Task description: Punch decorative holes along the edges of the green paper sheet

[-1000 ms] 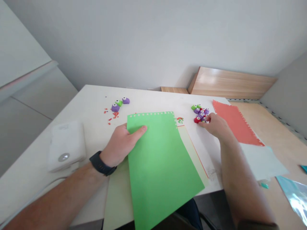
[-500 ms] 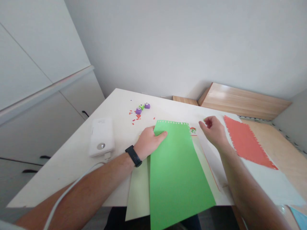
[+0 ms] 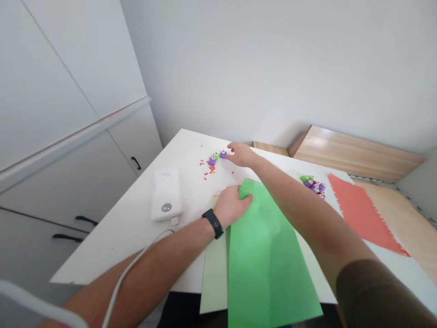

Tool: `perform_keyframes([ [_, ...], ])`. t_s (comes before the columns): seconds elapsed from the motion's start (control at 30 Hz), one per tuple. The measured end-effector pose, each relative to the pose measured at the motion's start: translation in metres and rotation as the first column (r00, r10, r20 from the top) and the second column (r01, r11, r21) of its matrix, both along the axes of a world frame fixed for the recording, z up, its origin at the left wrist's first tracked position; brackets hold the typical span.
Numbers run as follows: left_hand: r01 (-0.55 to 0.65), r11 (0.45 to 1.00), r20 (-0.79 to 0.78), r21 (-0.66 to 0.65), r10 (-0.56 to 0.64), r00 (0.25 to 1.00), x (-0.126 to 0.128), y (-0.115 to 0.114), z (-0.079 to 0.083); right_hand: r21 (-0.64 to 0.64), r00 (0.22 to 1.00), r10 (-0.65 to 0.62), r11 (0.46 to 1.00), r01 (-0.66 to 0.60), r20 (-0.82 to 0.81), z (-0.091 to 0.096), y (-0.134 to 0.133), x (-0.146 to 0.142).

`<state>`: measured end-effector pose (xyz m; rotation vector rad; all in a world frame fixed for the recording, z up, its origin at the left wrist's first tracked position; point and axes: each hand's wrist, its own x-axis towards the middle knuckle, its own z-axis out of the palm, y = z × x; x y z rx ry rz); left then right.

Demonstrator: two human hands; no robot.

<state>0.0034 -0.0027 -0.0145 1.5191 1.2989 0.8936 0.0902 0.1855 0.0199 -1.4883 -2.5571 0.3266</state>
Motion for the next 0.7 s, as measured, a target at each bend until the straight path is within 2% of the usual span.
perform_keyframes([
  [0.13, -0.009, 1.0, -0.041, 0.014, 0.01, 0.999, 0.0, 0.0, 0.002, -0.007, 1.0, 0.028, 1.0, -0.028, 0.013, -0.019, 0.01, -0.017],
  [0.27, -0.012, 1.0, -0.063, 0.016, 0.013, 0.998, 0.0, -0.001, 0.003, 0.006, 0.999, 0.002, 1.0, -0.002, -0.055, -0.023, 0.01, -0.012],
  [0.37, -0.007, 1.0, -0.059, 0.009, 0.007, 0.998, 0.0, -0.001, 0.003, 0.018, 0.987, -0.053, 0.998, 0.056, -0.151, -0.015, 0.007, 0.006],
  [0.5, -0.002, 1.0, -0.044, 0.005, 0.002, 0.999, 0.0, 0.0, 0.004, 0.021, 0.943, -0.127, 0.99, 0.14, -0.307, -0.003, -0.01, 0.052],
  [0.6, 0.004, 1.0, -0.034, 0.006, -0.003, 0.999, 0.0, 0.0, 0.006, -0.133, 0.756, -0.183, 0.983, 0.128, -0.629, -0.004, -0.043, 0.098],
  [0.7, 0.022, 1.0, -0.024, 0.005, -0.021, 0.999, 0.0, 0.0, 0.006, -0.259, 0.57, -0.25, 0.964, 0.068, -0.783, -0.01, -0.087, 0.145],
])
